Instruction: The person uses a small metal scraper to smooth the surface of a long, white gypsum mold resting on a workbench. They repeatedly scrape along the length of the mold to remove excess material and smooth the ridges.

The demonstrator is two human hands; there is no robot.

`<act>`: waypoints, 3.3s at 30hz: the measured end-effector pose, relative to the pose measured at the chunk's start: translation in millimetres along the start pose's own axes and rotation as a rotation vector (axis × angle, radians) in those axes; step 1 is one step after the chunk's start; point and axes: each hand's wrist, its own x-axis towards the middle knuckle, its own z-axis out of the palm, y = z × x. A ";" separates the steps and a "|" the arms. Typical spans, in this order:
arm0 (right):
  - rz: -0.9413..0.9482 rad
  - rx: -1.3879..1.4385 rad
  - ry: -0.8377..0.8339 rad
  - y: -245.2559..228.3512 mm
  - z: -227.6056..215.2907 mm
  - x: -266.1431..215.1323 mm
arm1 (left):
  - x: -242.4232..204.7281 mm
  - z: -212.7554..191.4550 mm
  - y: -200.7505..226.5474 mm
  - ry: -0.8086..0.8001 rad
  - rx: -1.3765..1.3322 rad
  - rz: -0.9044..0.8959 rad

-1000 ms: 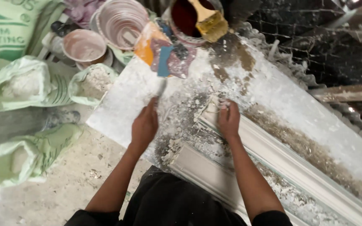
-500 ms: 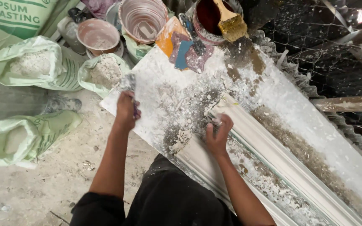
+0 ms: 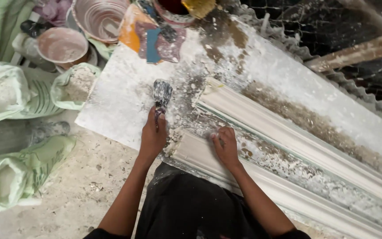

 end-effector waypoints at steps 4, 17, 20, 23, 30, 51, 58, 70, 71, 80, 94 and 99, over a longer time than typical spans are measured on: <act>0.096 0.106 0.050 1.7 -16.6 -17.2 | -1.8 34.7 11.0 -0.052 -0.067 0.049; 0.304 0.497 -0.271 18.0 -73.4 -79.5 | -106.3 214.2 -26.0 -0.182 -0.535 -0.044; 0.195 0.633 -0.350 15.2 -84.7 -86.2 | -130.4 223.2 -5.4 -0.188 -0.488 0.009; 0.314 0.555 -0.461 12.4 -100.5 -83.5 | -138.8 214.1 0.3 -0.165 -0.312 0.062; 0.028 0.124 -0.559 -7.7 -104.0 -54.9 | -138.2 151.4 16.4 0.223 0.299 0.358; -0.091 -0.157 -0.812 -14.1 -83.2 -1.1 | -116.8 137.2 1.5 0.121 0.949 0.324; -0.037 -0.234 -0.907 -20.4 -92.9 5.3 | -113.7 151.6 -19.6 0.128 1.027 0.349; -0.027 -0.212 -0.864 -42.3 -93.4 14.4 | -109.5 144.9 -9.7 0.165 0.966 0.333; -0.032 -0.196 -0.855 -42.4 -94.1 12.9 | -110.2 146.6 -11.4 0.180 0.996 0.330; -0.071 -0.171 -0.823 -39.5 -84.6 15.4 | -104.9 144.1 -7.7 0.174 1.058 0.300; -0.116 -0.084 -0.761 -48.4 -74.6 19.2 | -96.0 142.9 -16.0 0.189 1.044 0.246; -0.077 -0.132 -0.793 -42.6 -74.6 20.3 | -96.3 144.8 -13.8 0.225 1.108 0.272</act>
